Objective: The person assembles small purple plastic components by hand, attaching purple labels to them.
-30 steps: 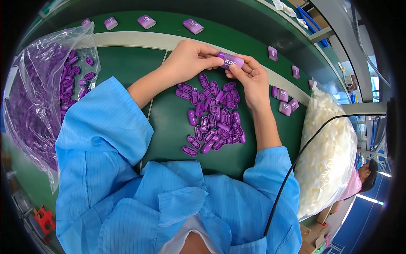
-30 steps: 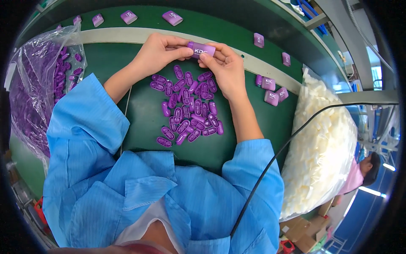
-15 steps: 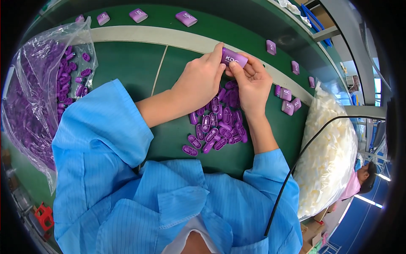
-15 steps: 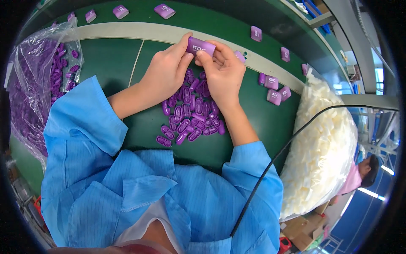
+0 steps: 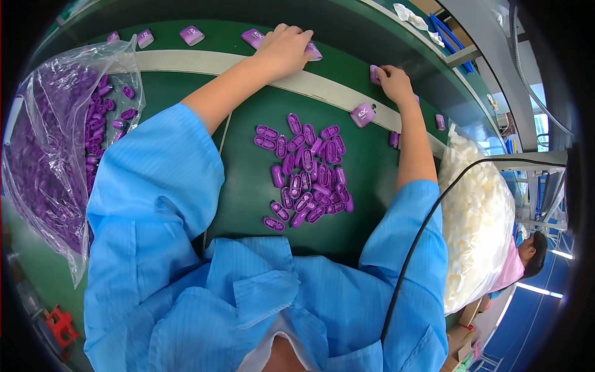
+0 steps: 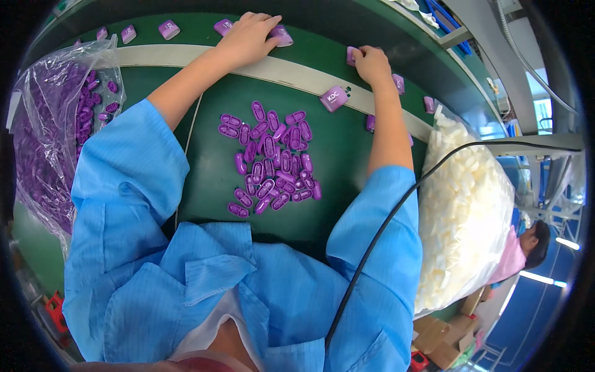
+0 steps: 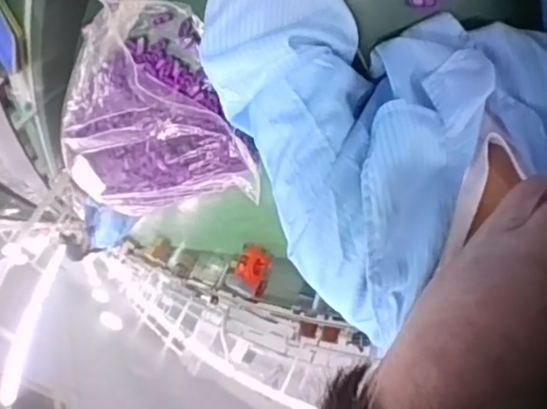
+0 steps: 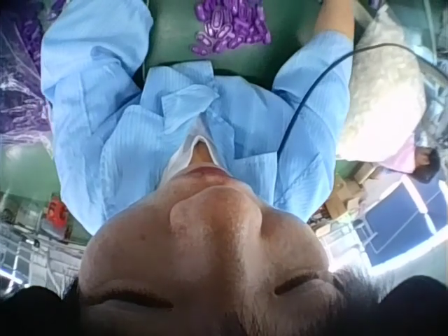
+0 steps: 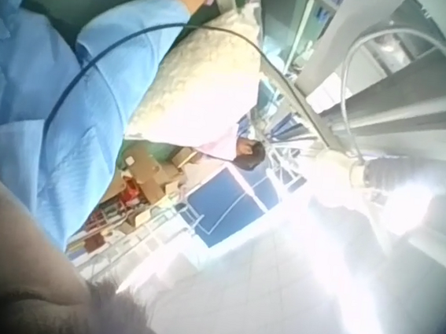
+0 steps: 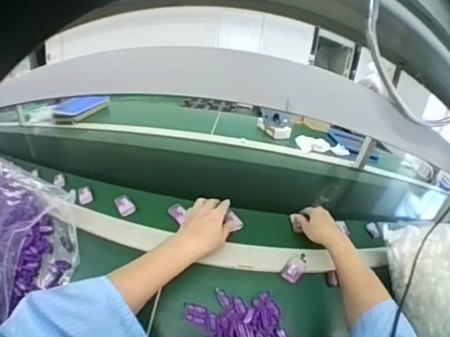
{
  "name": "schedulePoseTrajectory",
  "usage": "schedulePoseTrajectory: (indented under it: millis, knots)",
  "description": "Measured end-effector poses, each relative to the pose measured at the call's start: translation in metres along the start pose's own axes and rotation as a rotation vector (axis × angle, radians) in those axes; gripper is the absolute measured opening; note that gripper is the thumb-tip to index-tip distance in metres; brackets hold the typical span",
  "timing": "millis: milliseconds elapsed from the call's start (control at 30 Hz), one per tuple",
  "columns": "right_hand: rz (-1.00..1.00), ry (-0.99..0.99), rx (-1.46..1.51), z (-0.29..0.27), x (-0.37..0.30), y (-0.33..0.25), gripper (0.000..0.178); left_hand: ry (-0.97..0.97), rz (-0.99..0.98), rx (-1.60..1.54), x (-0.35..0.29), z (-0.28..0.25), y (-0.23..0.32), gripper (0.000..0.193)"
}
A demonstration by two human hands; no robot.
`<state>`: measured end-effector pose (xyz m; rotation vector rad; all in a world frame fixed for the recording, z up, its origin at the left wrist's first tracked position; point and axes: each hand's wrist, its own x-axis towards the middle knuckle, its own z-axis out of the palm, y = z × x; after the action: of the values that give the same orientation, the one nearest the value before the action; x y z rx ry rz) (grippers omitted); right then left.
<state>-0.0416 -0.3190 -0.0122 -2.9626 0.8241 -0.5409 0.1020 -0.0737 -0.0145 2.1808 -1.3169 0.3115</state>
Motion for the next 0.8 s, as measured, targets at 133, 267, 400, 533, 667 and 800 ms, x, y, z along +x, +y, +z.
schedulePoseTrajectory:
  millis: [133,267,400,533,667,800]
  knots:
    - [0.146,-0.048,0.255,-0.026,-0.029,-0.024,0.037,-0.450,0.225,-0.376,-0.038,-0.041,0.000,0.044]
    - [0.216,0.034,0.857,-0.040,-0.074,-0.063,0.030,-0.535,0.282,-0.443,-0.076,-0.059,0.012,0.040]
    - [0.228,-0.366,1.505,-0.053,-0.110,-0.105,0.030,-0.360,0.308,-0.427,-0.078,-0.049,0.014,0.020]
    - [0.205,-0.370,1.495,-0.054,-0.118,-0.119,0.027,-0.502,-0.049,-0.640,-0.063,-0.058,0.027,0.021]
    - [0.254,-0.352,1.543,-0.053,-0.120,-0.118,0.025,-0.388,-0.204,-1.120,-0.064,-0.041,0.031,0.021]
    - [0.246,-0.315,1.598,-0.048,-0.123,-0.123,0.025,-0.288,-0.342,-1.161,-0.071,-0.038,0.037,0.027]
